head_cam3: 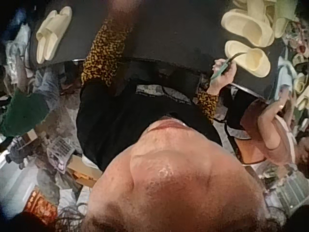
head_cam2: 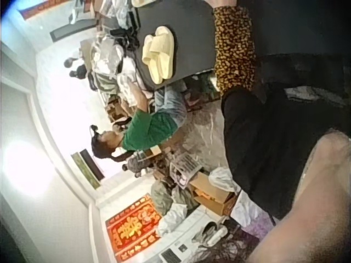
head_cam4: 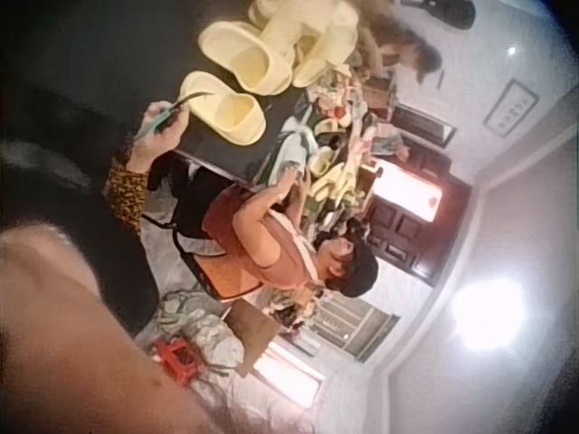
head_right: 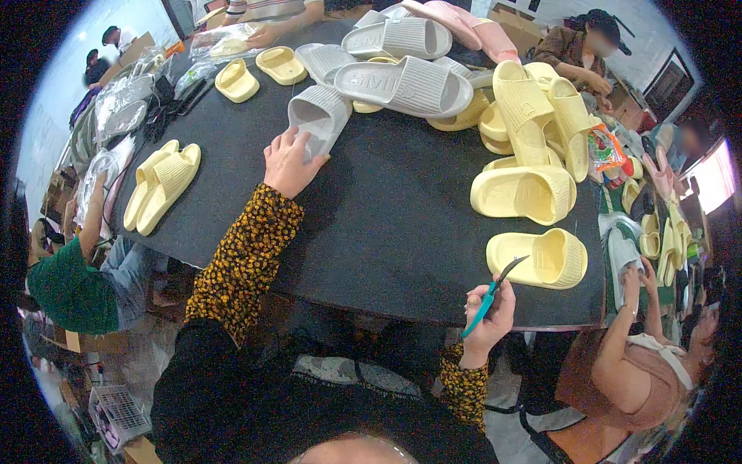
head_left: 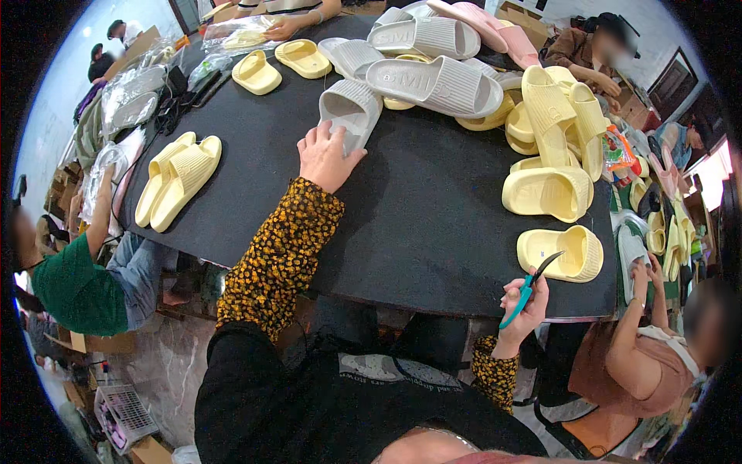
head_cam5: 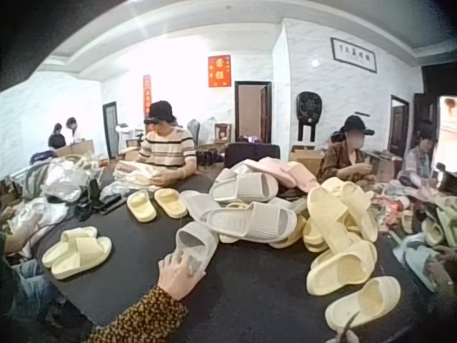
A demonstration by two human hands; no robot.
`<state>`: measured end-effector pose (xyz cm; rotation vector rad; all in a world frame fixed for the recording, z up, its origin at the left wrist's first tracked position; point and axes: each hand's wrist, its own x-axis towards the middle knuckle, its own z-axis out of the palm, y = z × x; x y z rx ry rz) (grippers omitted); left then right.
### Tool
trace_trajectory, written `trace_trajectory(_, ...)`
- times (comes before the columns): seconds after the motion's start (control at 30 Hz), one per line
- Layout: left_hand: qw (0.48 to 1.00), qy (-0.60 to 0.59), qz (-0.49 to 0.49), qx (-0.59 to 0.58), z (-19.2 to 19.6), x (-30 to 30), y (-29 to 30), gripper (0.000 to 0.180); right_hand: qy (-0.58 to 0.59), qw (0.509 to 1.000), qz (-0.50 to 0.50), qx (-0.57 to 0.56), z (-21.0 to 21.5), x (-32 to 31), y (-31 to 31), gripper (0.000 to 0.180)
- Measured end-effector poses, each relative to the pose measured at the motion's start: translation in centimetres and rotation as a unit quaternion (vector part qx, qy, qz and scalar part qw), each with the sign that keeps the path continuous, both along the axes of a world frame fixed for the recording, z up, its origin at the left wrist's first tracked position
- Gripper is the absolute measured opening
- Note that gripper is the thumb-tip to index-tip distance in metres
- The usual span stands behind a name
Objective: Trim excess plastic materials and loose threads from manufactured sandals using small snips.
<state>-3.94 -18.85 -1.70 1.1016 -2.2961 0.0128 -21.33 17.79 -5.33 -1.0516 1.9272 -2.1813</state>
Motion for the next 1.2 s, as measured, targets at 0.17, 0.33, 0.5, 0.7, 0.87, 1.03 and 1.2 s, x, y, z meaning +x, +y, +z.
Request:
trace_trajectory(0.17, 0.999, -0.039, -0.004, -0.006, 0.8, -1.3, 0.4, 0.064, 0.010, 1.000, -0.008, -0.014, 0.3, -0.4, 0.1, 0.047)
trace_trajectory(0.33, 0.996, -0.072, 0.003, 0.057, 0.8, -0.7, 0.3, 0.071, 0.085, 0.996, -0.019, 0.012, -0.5, -0.9, -0.2, 0.046)
trace_trajectory(0.5, 0.988, -0.121, 0.016, 0.096, 2.5, -1.8, 0.2, 0.074, 0.074, 0.997, 0.016, -0.006, 0.9, -0.6, 0.5, 0.048)
trace_trajectory(0.7, 0.982, -0.118, 0.006, 0.148, 2.8, -2.7, -1.6, 0.073, 0.091, 0.996, 0.014, -0.018, 0.9, -0.5, 0.8, 0.049)
trace_trajectory(0.87, 0.989, -0.048, -0.028, 0.134, 3.0, -0.9, -2.9, 0.069, 0.106, 0.994, 0.017, 0.013, 0.3, -0.8, 1.0, 0.050)
trace_trajectory(1.03, 0.978, 0.067, -0.137, 0.139, 3.7, 3.8, -4.5, 0.065, 0.105, 0.994, 0.031, 0.016, 0.7, -0.9, 1.0, 0.049)
trace_trajectory(1.2, 0.953, 0.073, -0.197, 0.217, 6.8, 8.2, -2.0, 0.062, 0.108, 0.994, 0.015, 0.003, 0.5, -0.8, 0.9, 0.049)
